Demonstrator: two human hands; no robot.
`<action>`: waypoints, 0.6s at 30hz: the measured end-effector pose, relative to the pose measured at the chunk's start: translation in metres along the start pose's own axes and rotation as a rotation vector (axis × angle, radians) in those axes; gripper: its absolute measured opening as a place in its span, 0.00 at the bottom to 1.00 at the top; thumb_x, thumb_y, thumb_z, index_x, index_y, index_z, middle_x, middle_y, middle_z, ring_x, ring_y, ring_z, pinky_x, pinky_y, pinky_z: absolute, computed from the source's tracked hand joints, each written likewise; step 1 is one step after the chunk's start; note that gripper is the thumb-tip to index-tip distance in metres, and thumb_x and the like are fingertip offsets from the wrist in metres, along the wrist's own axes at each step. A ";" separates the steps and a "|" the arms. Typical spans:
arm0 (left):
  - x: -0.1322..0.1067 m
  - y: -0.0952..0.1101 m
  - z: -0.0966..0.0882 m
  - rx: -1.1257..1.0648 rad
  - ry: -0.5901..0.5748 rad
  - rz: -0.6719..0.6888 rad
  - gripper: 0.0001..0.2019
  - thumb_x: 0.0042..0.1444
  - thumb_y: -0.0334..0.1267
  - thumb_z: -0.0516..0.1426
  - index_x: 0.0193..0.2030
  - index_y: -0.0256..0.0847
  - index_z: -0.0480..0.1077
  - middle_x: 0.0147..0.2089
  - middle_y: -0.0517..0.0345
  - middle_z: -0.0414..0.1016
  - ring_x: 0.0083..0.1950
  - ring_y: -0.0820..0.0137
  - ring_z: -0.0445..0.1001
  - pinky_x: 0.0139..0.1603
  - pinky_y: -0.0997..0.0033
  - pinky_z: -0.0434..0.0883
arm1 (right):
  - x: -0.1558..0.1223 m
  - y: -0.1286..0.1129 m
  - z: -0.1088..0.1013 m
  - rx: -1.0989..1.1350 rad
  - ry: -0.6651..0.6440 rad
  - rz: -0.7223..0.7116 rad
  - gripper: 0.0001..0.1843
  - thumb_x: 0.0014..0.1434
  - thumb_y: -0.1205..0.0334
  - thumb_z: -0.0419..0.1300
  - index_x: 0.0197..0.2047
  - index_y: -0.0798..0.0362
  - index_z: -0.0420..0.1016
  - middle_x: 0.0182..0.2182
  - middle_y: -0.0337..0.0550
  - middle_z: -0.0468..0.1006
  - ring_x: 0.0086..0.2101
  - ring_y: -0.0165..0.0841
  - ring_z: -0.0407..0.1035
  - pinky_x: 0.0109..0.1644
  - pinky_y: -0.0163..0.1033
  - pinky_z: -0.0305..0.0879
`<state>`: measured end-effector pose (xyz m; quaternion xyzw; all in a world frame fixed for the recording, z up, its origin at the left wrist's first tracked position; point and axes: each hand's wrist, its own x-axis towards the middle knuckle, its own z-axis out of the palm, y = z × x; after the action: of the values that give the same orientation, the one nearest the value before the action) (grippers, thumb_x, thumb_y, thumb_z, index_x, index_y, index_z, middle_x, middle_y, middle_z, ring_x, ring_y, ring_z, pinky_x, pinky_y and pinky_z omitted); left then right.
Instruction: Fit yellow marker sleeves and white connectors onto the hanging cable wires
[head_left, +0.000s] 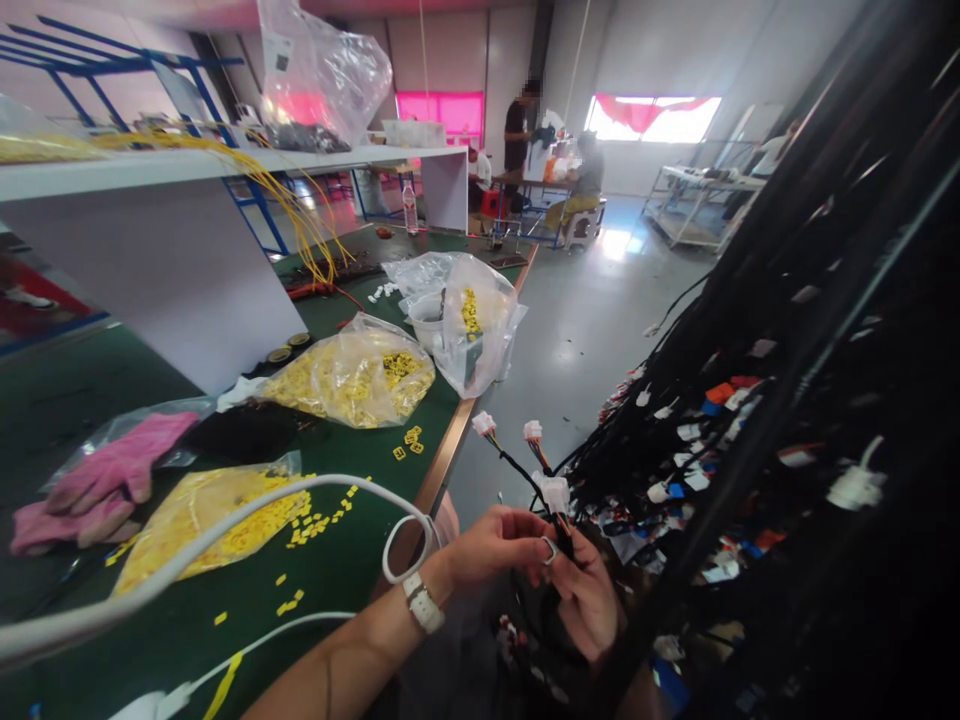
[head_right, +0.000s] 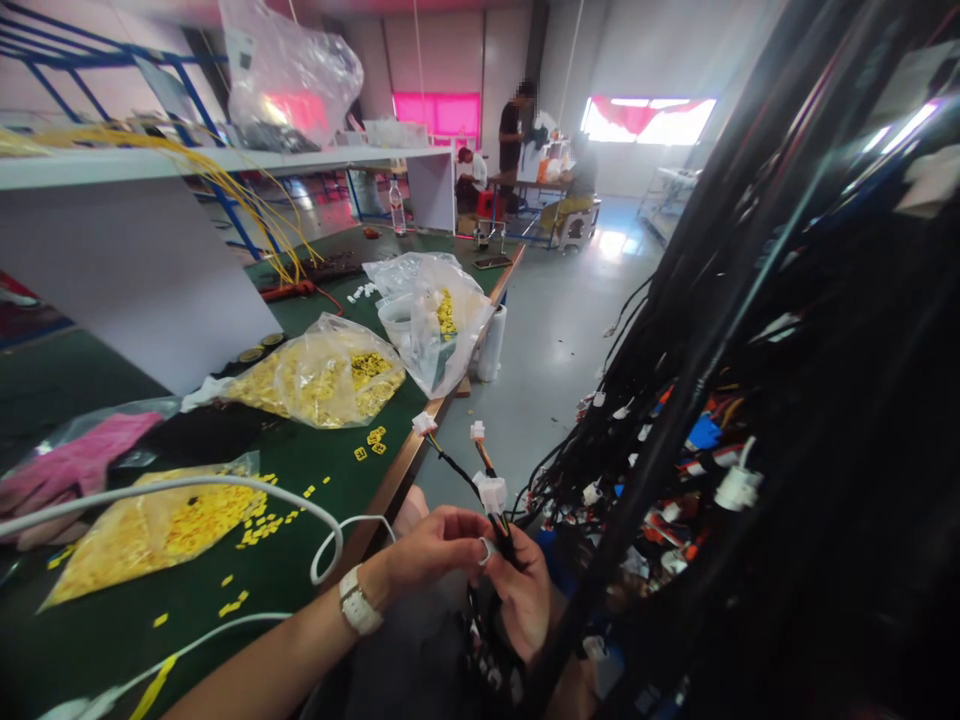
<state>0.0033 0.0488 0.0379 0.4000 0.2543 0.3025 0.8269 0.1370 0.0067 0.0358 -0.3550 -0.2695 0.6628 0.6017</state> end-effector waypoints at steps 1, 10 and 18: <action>0.000 0.001 0.001 0.006 0.002 0.005 0.19 0.42 0.46 0.68 0.35 0.33 0.73 0.29 0.58 0.73 0.25 0.77 0.69 0.31 0.75 0.69 | 0.000 -0.001 0.000 -0.007 0.005 0.001 0.14 0.38 0.53 0.74 0.28 0.51 0.82 0.14 0.32 0.66 0.16 0.22 0.53 0.21 0.29 0.56; 0.000 -0.003 0.004 0.016 0.030 0.035 0.20 0.43 0.47 0.68 0.36 0.32 0.73 0.29 0.59 0.72 0.25 0.77 0.69 0.30 0.76 0.69 | -0.001 0.000 -0.002 -0.052 0.027 0.018 0.16 0.36 0.52 0.74 0.29 0.50 0.82 0.18 0.37 0.73 0.19 0.27 0.61 0.22 0.31 0.59; 0.003 -0.002 0.009 0.016 0.073 0.053 0.26 0.37 0.52 0.69 0.36 0.31 0.72 0.29 0.58 0.72 0.23 0.78 0.67 0.26 0.76 0.67 | 0.004 0.008 -0.010 0.008 0.188 0.029 0.21 0.32 0.47 0.75 0.29 0.49 0.82 0.10 0.29 0.61 0.14 0.21 0.49 0.19 0.29 0.54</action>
<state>0.0120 0.0453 0.0412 0.4020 0.2763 0.3366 0.8054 0.1400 0.0084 0.0226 -0.4171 -0.2040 0.6363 0.6160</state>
